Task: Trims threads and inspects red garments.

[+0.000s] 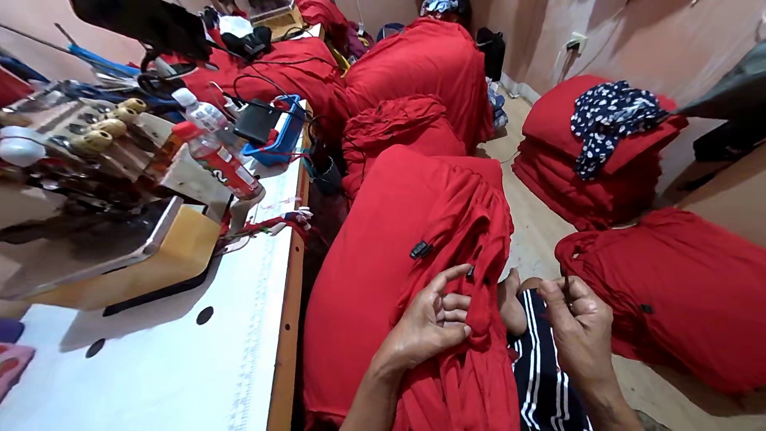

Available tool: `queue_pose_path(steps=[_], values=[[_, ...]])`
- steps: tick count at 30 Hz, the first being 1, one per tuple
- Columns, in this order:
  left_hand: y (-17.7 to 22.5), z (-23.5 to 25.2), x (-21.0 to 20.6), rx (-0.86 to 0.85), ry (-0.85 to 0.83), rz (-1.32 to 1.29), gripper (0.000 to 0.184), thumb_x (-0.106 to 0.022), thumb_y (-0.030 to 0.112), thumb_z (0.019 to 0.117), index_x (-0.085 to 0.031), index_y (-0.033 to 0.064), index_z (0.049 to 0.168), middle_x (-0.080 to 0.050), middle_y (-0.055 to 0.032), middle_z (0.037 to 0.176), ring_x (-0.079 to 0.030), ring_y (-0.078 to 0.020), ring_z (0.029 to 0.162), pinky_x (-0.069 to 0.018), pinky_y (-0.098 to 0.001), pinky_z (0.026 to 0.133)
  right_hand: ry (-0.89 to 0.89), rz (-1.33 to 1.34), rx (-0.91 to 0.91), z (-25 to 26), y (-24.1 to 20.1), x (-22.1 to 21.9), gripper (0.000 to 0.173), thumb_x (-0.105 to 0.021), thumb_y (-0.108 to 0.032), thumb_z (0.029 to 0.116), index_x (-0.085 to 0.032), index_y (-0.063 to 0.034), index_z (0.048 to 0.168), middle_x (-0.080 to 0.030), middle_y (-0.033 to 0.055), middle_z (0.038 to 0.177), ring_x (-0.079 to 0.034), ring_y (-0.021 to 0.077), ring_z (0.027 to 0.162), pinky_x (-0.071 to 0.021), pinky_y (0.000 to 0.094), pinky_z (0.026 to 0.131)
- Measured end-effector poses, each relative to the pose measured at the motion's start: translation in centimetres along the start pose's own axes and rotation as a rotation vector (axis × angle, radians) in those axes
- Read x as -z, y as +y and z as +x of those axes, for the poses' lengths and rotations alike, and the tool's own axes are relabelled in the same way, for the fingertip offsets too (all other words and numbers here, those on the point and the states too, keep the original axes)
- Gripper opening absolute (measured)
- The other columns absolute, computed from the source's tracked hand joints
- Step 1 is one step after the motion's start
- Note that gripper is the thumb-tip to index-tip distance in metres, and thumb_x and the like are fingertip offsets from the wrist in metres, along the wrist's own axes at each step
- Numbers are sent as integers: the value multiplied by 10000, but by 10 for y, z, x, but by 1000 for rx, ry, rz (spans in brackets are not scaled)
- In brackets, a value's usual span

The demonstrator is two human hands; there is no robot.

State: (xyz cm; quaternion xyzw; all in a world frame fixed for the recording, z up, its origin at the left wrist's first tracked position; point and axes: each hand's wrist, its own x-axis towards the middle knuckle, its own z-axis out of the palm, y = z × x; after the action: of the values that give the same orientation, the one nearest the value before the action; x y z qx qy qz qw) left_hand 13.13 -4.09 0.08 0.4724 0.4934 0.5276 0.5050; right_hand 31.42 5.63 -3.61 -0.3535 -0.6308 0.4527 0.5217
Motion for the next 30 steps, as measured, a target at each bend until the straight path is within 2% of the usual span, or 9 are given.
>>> queue_pose_path(steps=[3, 5, 7, 10, 15, 20, 22, 25, 30], values=[[0, 1, 1, -5, -9, 7, 787, -589, -146, 792, -249, -83, 1499, -708, -51, 1105, -718, -87, 924, -610, -268, 837, -120, 45, -52, -5, 1, -2, 135, -574, -147, 999, -646, -34, 990, -632, -96, 843, -575, -86, 728, -487, 99, 665], [-1, 1, 1, -7, -11, 2, 786, -590, -149, 793, -246, -86, 1497, -708, -51, 1107, -721, -91, 929, -612, -270, 841, -218, 55, -77, -11, 1, -8, 273, -610, -185, 988, -661, 27, 1153, -682, -24, 1001, -607, -70, 826, -510, 116, 727], [-1, 1, 1, -12, -7, -7, 787, -588, -152, 788, -244, -91, 1494, -704, -46, 1104, -720, -90, 925, -612, -270, 840, -256, 80, -68, -17, 0, -15, 325, -649, -173, 959, -660, 47, 1198, -696, 0, 1040, -613, -72, 835, -518, 109, 737], [-2, 1, 1, -14, -10, -6, 788, -592, -148, 789, -243, -92, 1493, -701, -42, 1108, -719, -87, 928, -612, -267, 838, -259, 78, -35, -20, -2, -19, 285, -681, -127, 923, -689, 50, 1147, -707, -15, 966, -598, -86, 777, -506, 92, 706], [-1, 1, 0, -15, -22, 28, 774, -585, -145, 792, -259, -91, 1492, -709, -54, 1107, -719, -87, 925, -608, -266, 834, -240, -28, -108, -17, -1, -22, 212, -697, -222, 911, -726, -22, 971, -638, -80, 755, -511, -89, 610, -419, 97, 552], [0, 1, -1, -4, -7, 59, 767, -586, -141, 792, -279, -91, 1493, -694, -63, 1114, -714, -86, 920, -608, -257, 818, -170, -139, -51, -20, -5, -26, 155, -675, -148, 890, -657, -54, 769, -524, -94, 645, -428, -93, 553, -351, 99, 522], [-1, 1, -1, -14, -18, 68, 742, -580, -137, 798, -299, -97, 1484, -689, -78, 1136, -710, -87, 934, -603, -257, 827, -204, -115, -56, -21, -8, -22, 143, -661, -138, 898, -660, -54, 782, -534, -101, 659, -440, -104, 563, -357, 83, 522], [-2, 2, 1, -52, -45, 98, 675, -566, -114, 811, -365, -109, 1456, -664, -95, 1199, -693, -76, 971, -590, -249, 850, -318, 114, -89, -19, -11, -16, 96, -600, -92, 947, -667, -63, 885, -595, -115, 747, -515, -95, 627, -429, 86, 565], [-2, 1, 2, -72, -38, 80, 621, -566, -104, 825, -417, -119, 1427, -660, -74, 1202, -680, -48, 945, -582, -228, 841, -326, 392, -225, -15, -15, -10, 126, -557, -95, 980, -639, -158, 907, -556, -159, 722, -443, -80, 539, -382, 100, 495]])
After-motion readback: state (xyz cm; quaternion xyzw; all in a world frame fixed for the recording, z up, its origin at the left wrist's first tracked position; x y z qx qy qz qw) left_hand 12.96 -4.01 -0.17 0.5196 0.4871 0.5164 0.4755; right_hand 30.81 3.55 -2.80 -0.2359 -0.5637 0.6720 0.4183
